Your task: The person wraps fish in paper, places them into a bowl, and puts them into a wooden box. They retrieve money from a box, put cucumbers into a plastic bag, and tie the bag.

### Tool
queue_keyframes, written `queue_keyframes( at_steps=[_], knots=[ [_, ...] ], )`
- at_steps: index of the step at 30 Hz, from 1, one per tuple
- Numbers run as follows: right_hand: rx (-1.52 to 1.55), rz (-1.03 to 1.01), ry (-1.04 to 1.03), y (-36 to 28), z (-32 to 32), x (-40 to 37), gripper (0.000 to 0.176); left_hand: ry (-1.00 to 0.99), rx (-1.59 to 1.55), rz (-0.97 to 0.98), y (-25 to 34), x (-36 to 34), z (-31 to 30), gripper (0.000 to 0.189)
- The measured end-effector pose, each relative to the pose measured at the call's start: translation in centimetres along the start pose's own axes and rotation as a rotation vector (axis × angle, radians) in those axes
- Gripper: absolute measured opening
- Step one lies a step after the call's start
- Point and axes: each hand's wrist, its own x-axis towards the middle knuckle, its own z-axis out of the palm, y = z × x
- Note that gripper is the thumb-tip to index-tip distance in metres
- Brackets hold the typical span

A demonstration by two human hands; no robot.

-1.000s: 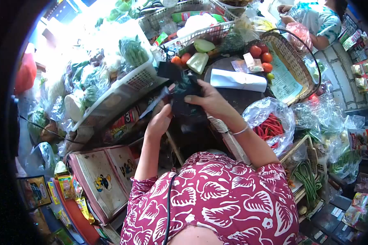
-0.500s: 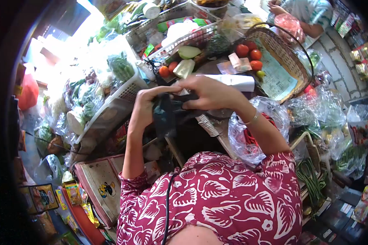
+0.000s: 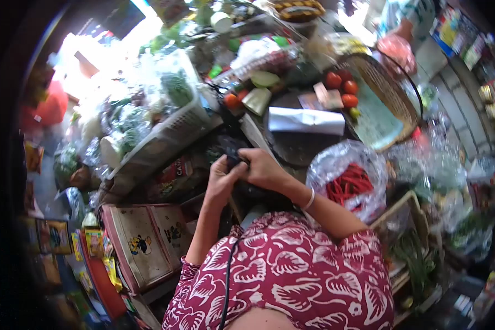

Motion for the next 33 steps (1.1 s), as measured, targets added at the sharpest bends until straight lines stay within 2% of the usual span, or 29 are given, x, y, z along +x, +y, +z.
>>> queue_keyframes(
  at_steps=[4, 6, 7, 9, 10, 11, 14, 17, 18, 19, 20, 22, 23, 25, 26, 27, 28, 29, 31, 32, 33],
  knots=[
    [0.127, -0.015, -0.144, -0.6, -0.6, 0.2, 0.014, -0.031, 0.023, 0.03, 0.3, -0.5, -0.7, 0.014],
    [0.374, 0.129, -0.262, -0.3, -1.0, 0.5, 0.011, -0.009, 0.056, 0.074, 0.4, -0.5, -1.1, 0.01],
    [0.367, 0.111, -0.277, -0.5, -1.4, 0.8, 0.011, 0.001, 0.062, 0.096, 0.9, -0.4, -1.2, 0.01],
    [0.478, 0.205, -0.321, -0.9, -2.5, 1.1, 0.014, 0.043, -0.018, 0.046, 1.8, -0.4, -1.3, 0.009],
    [0.571, 0.294, -0.297, -0.6, -2.8, 1.1, 0.022, 0.027, -0.032, 0.023, 1.9, -0.3, -1.8, 0.012],
    [0.567, 0.283, -0.3, -0.5, -3.0, 1.2, 0.022, 0.026, -0.027, 0.034, 1.7, -0.2, -2.1, 0.012],
    [0.596, 0.226, -0.157, -2.1, -3.2, 1.1, 0.03, 0.045, -0.029, 0.023, 1.6, 0.1, -2.2, 0.011],
    [0.57, 0.17, -0.066, -1.4, -3.6, 1.0, 0.03, 0.053, 0.037, 0.056, 1.4, 0.6, -2.1, 0.009],
    [0.635, 0.219, -0.039, -1.6, -3.8, 0.8, 0.024, 0.041, 0.041, 0.055, 1.3, 0.9, -2.0, 0.009],
    [0.637, 0.214, -0.027, -1.4, -4.1, 0.9, 0.024, 0.108, 0.105, 0.073, 1.2, 1.2, -1.8, 0.011],
    [0.7, 0.234, 0.038, -1.1, -4.4, 0.9, 0.019, 0.175, 0.17, 0.09, 1.1, 1.3, -1.7, 0.023],
    [0.816, 0.27, 0.215, -1.1, -5.3, 1.2, 0.009, 0.199, 0.218, 0.161, 1.2, 1.6, -3.0, 0.025],
    [0.908, 0.23, 0.301, -0.3, -5.9, 1.5, 0.009, 0.234, 0.26, 0.235, 1.3, 1.7, -4.1, 0.028],
    [0.955, 0.198, 0.441, -0.3, -7.6, 1.6, 0.01, 0.327, 0.377, 0.277, 1.3, 1.3, -6.8, 0.021],
    [0.953, 0.198, 0.446, -0.5, -7.9, 1.8, 0.01, 0.397, 0.536, 0.211, 0.3, 1.1, -9.5, 0.021],
    [0.893, 0.113, 0.404, -0.9, -8.2, 1.9, 0.01, 0.423, 0.639, 0.173, 0.0, 0.8, -10.9, 0.018],
    [0.832, 0.03, 0.364, -1.4, -8.3, 2.1, 0.011, 0.447, 0.72, 0.123, 0.0, 0.9, -10.7, 0.02],
    [0.836, 0.033, 0.372, -2.1, -8.1, 2.4, 0.011, 0.469, 0.802, 0.071, 0.9, 0.8, -10.0, 0.028],
    [0.77, 0.05, 0.247, -3.8, -7.0, 3.4, 0.011, 0.514, 1.14, 0.538, 2.3, 1.7, -5.7, 0.058],
    [0.697, 0.051, 0.185, -4.2, -6.4, 4.0, 0.012, 0.371, 0.878, 0.459, 2.0, 2.2, -4.4, 0.075],
    [0.626, 0.059, 0.124, -4.3, -5.9, 4.4, 0.013, 0.303, 0.988, 0.661, 1.1, 2.9, -4.0, 0.064]
  ],
)
